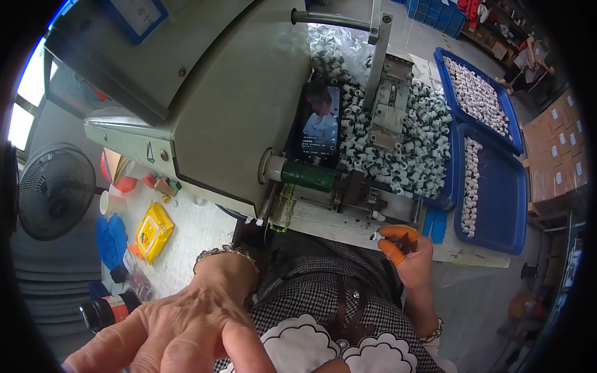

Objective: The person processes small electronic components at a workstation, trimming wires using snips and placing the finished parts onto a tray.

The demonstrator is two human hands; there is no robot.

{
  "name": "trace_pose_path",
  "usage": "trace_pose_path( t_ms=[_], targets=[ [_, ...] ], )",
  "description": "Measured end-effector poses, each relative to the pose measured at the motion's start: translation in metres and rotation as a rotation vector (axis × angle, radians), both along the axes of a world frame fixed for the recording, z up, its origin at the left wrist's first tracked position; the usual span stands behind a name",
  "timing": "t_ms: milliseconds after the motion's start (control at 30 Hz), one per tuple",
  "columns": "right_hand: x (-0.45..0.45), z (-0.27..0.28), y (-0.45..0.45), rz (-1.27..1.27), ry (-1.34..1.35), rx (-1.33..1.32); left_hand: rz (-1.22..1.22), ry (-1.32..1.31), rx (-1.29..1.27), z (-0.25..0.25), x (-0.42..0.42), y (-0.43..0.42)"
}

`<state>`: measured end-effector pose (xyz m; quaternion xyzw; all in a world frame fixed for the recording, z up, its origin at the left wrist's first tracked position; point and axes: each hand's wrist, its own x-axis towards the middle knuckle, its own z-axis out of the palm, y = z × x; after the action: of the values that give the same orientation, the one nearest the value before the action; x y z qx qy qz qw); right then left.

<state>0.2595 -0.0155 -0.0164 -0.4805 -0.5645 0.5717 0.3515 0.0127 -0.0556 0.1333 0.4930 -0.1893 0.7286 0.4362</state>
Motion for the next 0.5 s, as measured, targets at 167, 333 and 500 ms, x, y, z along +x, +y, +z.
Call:
trace_pose_path(
  t_ms=[167,333,500],
  targets=[
    [0.0,0.0,-0.001,0.008,0.003,-0.023,0.021,0.027,-0.041,-0.003,0.007,-0.004],
    [-0.002,0.002,-0.004,-0.017,-0.012,0.005,0.039,0.057,-0.081,-0.003,0.001,-0.004],
    [0.0,0.001,-0.003,-0.064,0.022,0.011,0.05,0.086,-0.106,-0.004,-0.01,-0.007]
  ],
)
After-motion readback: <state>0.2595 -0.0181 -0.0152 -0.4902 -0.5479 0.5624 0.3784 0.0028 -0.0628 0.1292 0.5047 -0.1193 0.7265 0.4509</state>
